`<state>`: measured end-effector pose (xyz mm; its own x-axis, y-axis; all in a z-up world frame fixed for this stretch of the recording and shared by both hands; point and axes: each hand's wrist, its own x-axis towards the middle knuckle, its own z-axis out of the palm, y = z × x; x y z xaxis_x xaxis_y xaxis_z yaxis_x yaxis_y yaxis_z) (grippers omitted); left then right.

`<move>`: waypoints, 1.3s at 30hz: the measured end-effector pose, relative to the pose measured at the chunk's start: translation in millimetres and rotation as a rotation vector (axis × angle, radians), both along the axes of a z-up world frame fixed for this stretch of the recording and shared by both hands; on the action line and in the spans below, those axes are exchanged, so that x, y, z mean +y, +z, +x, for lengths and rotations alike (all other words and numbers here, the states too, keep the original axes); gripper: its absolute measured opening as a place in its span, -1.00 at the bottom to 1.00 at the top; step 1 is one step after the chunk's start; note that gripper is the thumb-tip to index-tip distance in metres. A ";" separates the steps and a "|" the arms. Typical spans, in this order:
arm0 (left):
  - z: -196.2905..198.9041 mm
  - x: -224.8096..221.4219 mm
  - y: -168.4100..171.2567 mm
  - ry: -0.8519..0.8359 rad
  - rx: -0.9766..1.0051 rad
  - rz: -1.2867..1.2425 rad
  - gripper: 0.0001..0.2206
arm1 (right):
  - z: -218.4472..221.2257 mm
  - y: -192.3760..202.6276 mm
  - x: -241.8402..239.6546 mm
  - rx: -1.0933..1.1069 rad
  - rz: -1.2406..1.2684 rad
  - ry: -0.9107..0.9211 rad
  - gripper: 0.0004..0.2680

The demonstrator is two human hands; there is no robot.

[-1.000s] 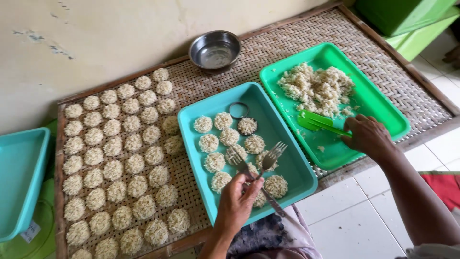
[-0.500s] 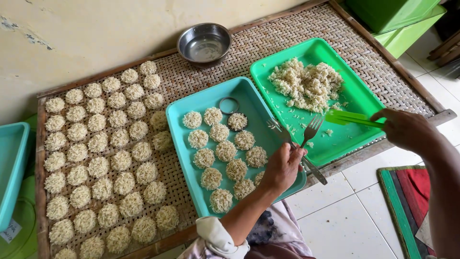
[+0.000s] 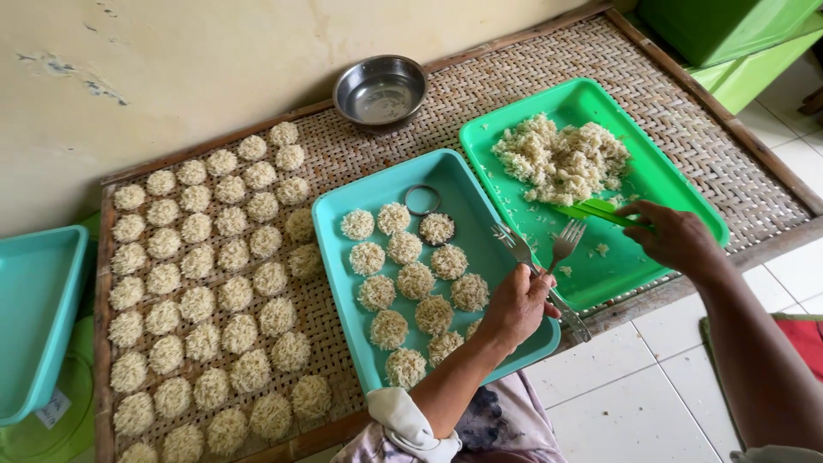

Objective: Transferring small noodle cakes from a large tray to a smaller container using a fork

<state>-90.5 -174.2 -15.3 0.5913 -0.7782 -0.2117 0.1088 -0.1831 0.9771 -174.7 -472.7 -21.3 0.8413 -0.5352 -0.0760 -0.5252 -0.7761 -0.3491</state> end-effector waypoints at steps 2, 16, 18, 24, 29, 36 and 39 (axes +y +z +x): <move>0.6 1.7 -1.9 0.014 0.026 -0.012 -0.77 | 17.1 -4.3 16.6 -0.072 0.035 -0.005 -0.70; 0.5 33.0 8.3 0.046 0.058 -0.128 -0.79 | 0.8 1.0 -7.3 -0.365 0.604 -0.237 -0.76; 5.6 41.5 11.0 0.018 0.097 -0.161 -0.74 | -8.6 15.5 -1.8 -0.419 0.430 -0.176 -0.80; 11.1 65.9 18.2 0.104 0.211 -0.201 -0.76 | -2.6 4.4 -2.1 0.108 -0.117 0.190 -0.75; 4.1 79.5 22.8 0.128 0.188 -0.162 -0.78 | 61.2 27.5 21.7 -0.225 -0.317 0.174 -0.66; 7.4 98.5 20.8 0.137 0.056 -0.135 -0.75 | 124.7 -11.2 15.6 -0.079 -0.640 -0.004 -0.61; 10.2 100.6 23.9 0.151 0.048 -0.116 -0.75 | 113.7 -10.1 8.8 -0.023 -0.606 -0.021 -0.73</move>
